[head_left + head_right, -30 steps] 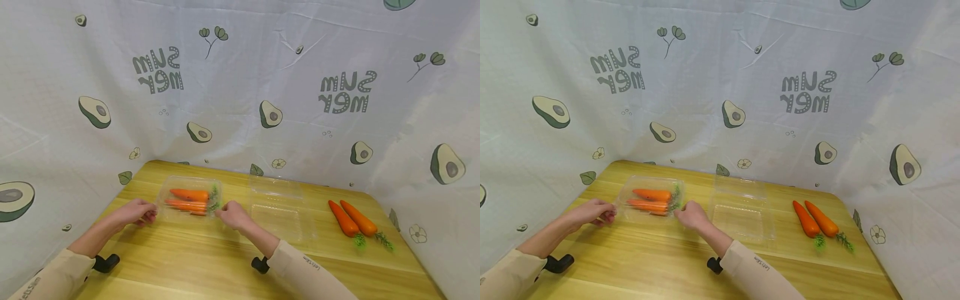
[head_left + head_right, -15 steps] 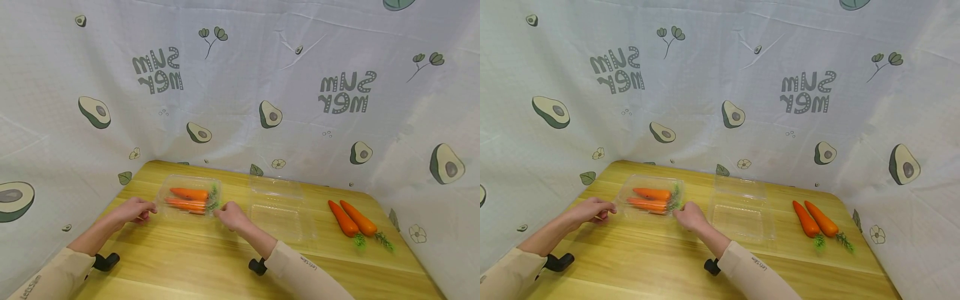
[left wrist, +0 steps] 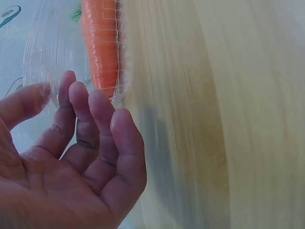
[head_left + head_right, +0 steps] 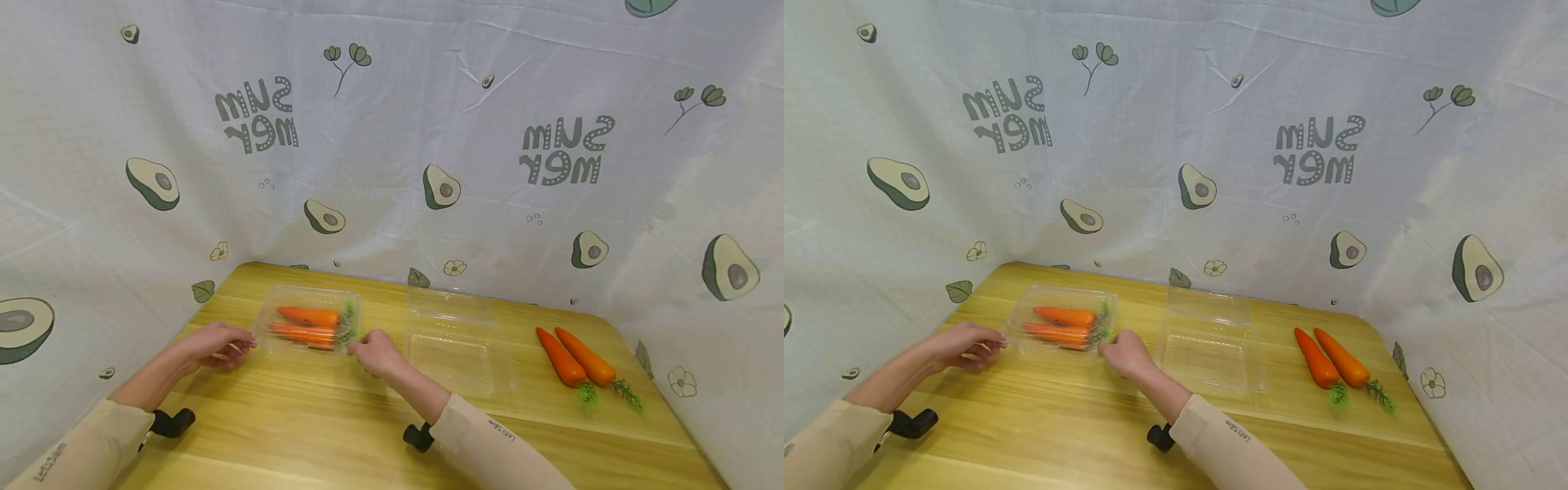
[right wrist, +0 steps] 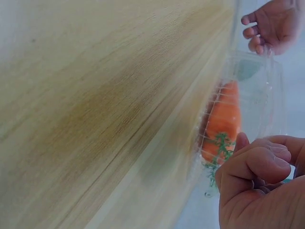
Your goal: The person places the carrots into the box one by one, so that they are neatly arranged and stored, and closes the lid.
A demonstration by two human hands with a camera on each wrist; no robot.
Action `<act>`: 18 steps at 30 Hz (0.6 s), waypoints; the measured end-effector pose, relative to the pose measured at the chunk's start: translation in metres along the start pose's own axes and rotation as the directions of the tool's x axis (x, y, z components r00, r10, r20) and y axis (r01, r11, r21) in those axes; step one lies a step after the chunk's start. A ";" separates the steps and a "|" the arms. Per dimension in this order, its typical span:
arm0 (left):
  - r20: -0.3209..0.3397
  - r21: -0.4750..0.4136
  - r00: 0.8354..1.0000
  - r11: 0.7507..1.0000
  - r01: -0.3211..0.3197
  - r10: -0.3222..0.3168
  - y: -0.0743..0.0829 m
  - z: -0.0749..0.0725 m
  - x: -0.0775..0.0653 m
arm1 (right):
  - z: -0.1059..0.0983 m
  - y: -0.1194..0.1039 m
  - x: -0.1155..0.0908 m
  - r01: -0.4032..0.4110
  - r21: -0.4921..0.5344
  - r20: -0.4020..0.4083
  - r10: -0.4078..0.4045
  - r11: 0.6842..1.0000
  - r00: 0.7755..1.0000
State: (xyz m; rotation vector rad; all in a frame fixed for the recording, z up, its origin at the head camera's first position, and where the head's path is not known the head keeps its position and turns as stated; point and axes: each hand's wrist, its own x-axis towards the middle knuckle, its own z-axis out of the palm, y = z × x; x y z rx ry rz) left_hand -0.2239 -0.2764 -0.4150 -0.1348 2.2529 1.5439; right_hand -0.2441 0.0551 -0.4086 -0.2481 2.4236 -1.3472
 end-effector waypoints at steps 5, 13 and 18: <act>-0.009 0.054 1.000 0.998 -0.024 0.024 0.002 -0.002 0.002 | 0.000 -0.001 0.001 0.002 0.010 -0.004 -0.002 1.000 1.000; -0.013 0.105 0.996 0.990 -0.090 0.092 0.000 -0.003 0.005 | 0.000 -0.002 0.001 0.010 -0.004 -0.021 -0.010 1.000 1.000; -0.007 0.088 0.993 0.990 -0.114 0.115 -0.001 -0.003 0.004 | 0.002 -0.001 0.001 0.005 -0.002 -0.038 -0.005 1.000 0.999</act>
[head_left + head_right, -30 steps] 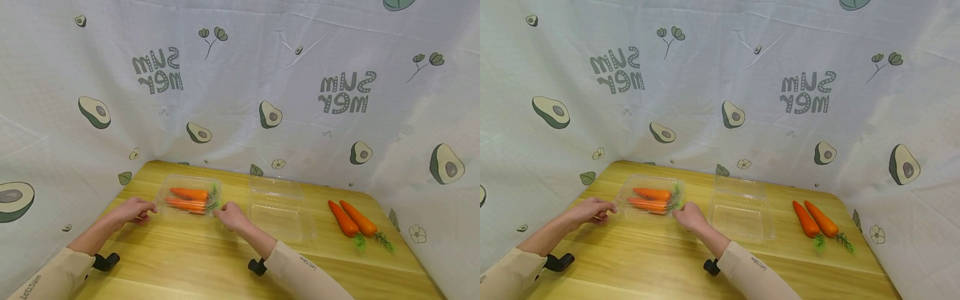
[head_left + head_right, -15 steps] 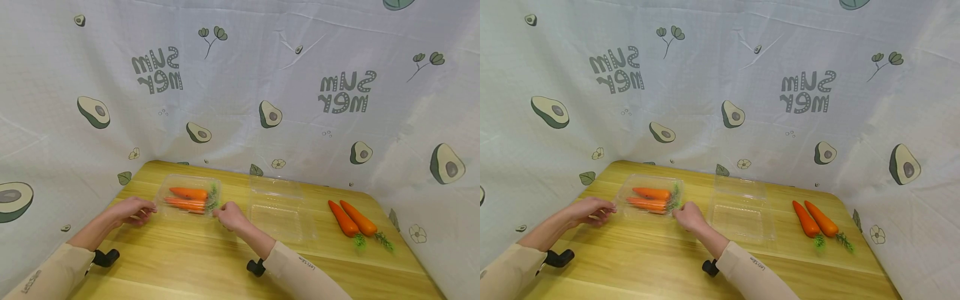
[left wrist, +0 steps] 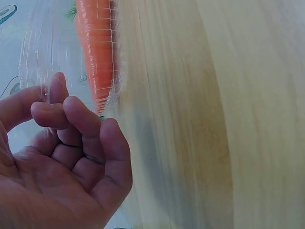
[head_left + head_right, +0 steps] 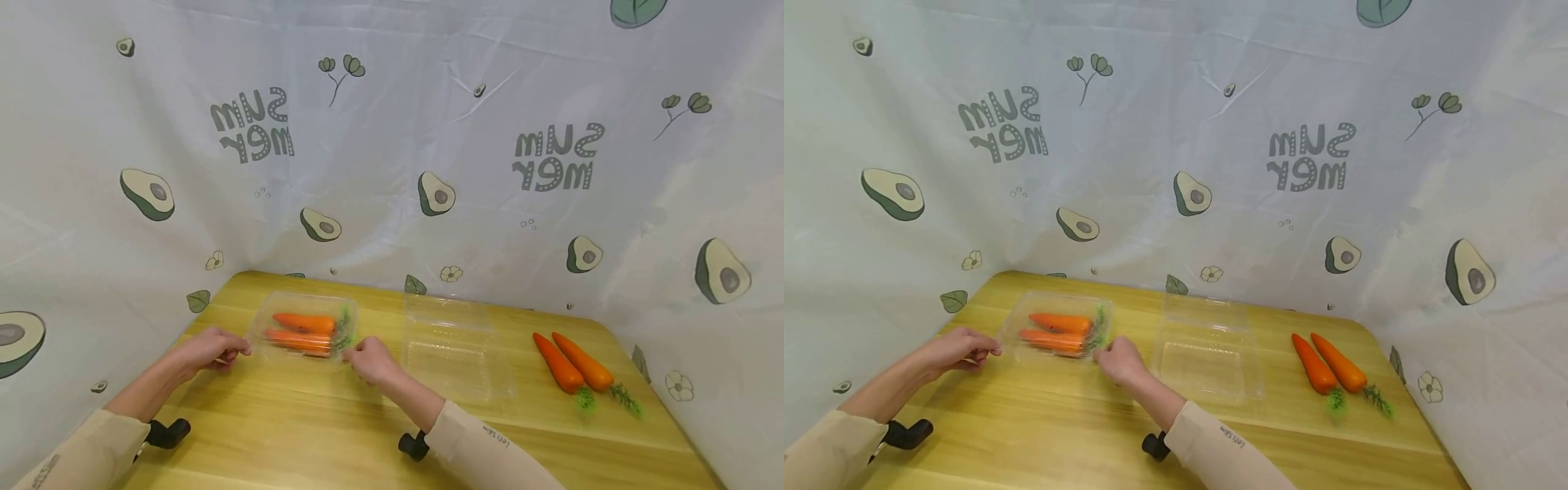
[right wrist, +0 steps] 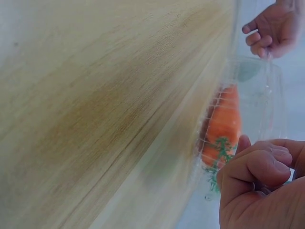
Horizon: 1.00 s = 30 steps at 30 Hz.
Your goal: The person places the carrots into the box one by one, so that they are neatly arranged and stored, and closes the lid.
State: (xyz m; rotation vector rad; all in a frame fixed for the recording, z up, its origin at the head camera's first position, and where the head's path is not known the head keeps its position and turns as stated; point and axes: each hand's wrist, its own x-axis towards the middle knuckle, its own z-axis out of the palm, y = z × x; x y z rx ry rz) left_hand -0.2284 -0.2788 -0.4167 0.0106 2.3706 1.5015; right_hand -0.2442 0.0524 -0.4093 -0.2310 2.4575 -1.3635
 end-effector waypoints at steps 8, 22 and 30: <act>0.022 0.005 0.999 1.000 -0.028 0.028 -0.003 0.003 -0.005 | 0.005 0.005 -0.002 0.000 0.017 -0.002 0.000 1.000 1.000; 0.027 0.012 0.999 0.999 -0.034 0.034 -0.001 0.003 -0.003 | 0.004 0.004 -0.002 -0.006 0.027 -0.018 0.006 1.000 1.000; 0.021 0.014 0.999 0.999 -0.034 0.033 0.001 0.002 -0.002 | 0.004 0.005 0.002 -0.010 0.027 -0.025 0.011 1.000 1.000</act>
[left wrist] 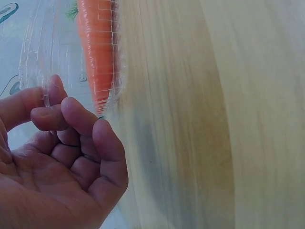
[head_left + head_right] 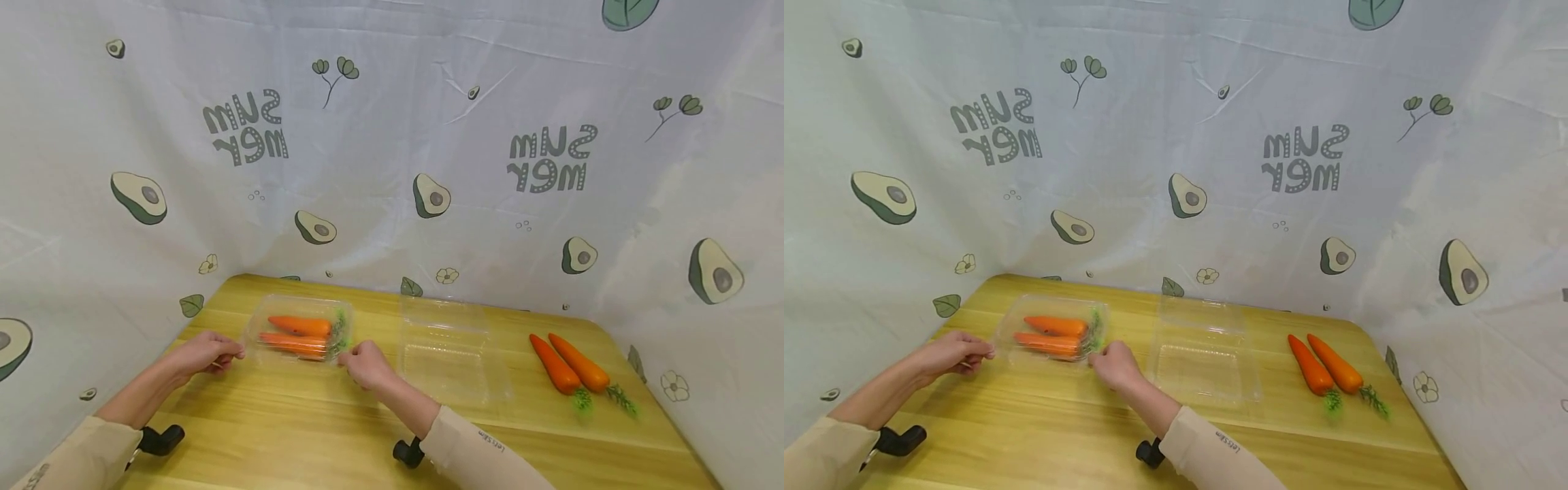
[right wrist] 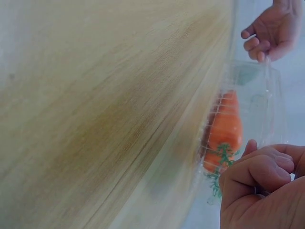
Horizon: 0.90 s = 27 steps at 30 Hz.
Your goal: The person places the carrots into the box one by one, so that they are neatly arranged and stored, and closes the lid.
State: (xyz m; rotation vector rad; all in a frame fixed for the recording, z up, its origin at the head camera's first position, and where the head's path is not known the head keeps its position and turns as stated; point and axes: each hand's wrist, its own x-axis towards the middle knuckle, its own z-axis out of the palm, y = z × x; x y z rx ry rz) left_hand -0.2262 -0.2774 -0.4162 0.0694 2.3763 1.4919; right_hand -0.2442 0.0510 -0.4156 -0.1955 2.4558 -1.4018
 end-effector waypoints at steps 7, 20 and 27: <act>0.000 0.001 1.000 1.000 -0.006 0.006 -0.002 0.000 0.000 | 0.002 0.000 -0.001 0.000 0.016 -0.004 0.000 1.000 1.000; -0.005 0.002 1.000 1.000 -0.001 0.001 -0.001 0.000 0.000 | 0.005 -0.001 -0.001 -0.014 0.039 -0.013 0.014 0.999 1.000; -0.031 0.005 0.999 1.000 0.023 -0.022 -0.003 0.000 0.003 | 0.006 -0.001 -0.001 -0.019 0.059 -0.019 0.020 0.998 1.000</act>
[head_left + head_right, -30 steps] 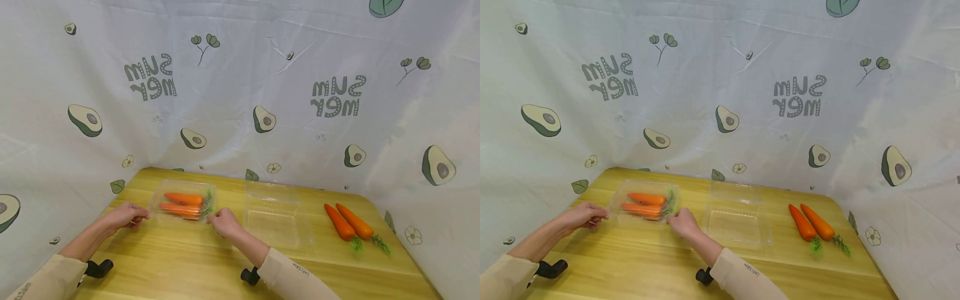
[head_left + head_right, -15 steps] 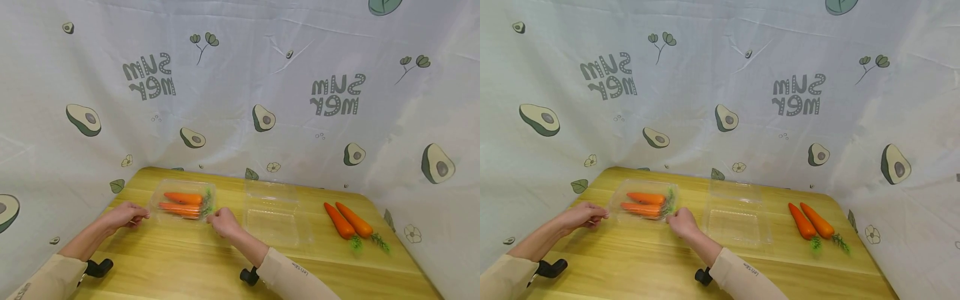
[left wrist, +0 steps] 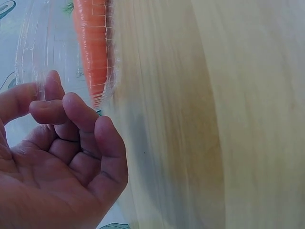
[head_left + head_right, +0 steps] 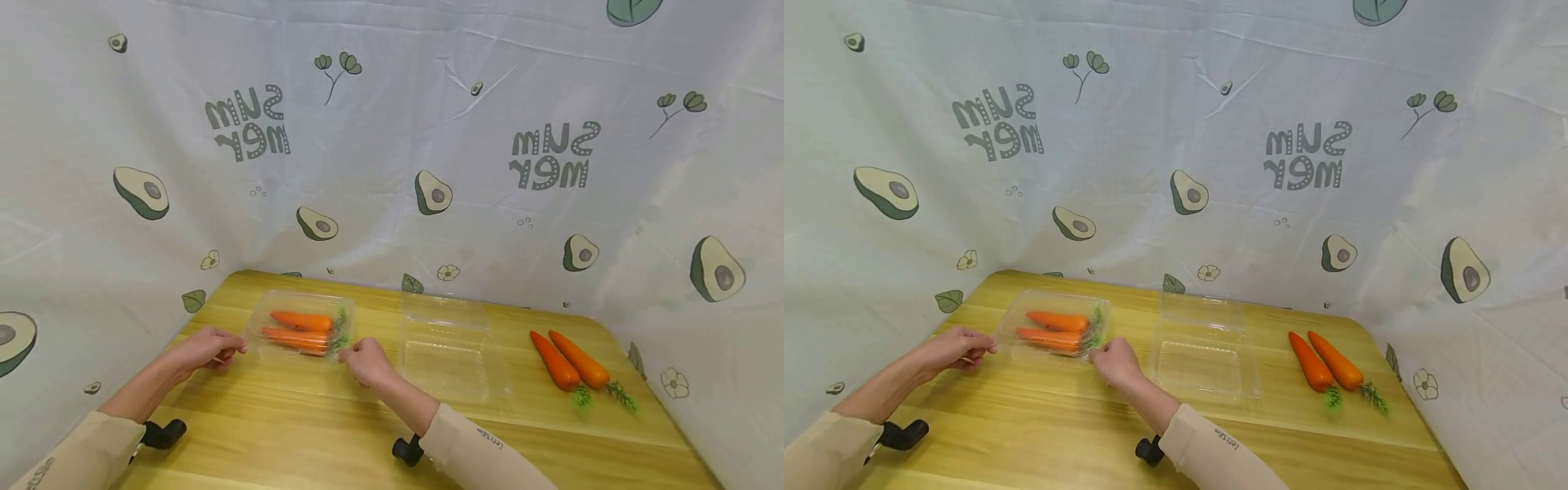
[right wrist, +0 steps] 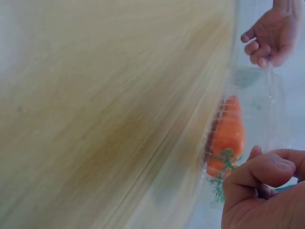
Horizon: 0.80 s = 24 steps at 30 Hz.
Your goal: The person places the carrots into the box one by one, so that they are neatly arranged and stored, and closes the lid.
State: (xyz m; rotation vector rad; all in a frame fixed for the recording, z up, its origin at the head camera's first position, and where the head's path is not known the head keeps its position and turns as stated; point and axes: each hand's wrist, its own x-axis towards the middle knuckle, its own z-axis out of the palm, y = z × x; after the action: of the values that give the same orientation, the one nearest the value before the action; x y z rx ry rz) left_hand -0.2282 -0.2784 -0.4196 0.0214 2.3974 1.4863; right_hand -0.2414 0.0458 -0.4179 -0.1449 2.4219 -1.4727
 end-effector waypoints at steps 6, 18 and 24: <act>-0.039 -0.013 0.999 1.000 0.013 -0.014 0.001 0.000 0.000 | 0.002 -0.002 -0.001 -0.013 0.011 -0.005 0.013 1.000 1.000; -0.085 -0.058 0.996 0.998 0.020 -0.025 0.001 -0.001 0.002 | 0.005 -0.003 0.002 -0.036 -0.003 0.000 0.036 0.999 0.999; -0.096 -0.053 0.995 0.998 0.023 -0.028 -0.001 -0.002 0.001 | 0.001 -0.004 0.000 -0.026 0.010 0.015 0.025 1.000 1.000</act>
State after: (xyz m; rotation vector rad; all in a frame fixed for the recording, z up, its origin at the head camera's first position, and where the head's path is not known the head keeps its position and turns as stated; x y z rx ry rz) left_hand -0.2293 -0.2808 -0.4198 -0.0948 2.4239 1.5707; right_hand -0.2416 0.0429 -0.4151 -0.1219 2.3951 -1.4677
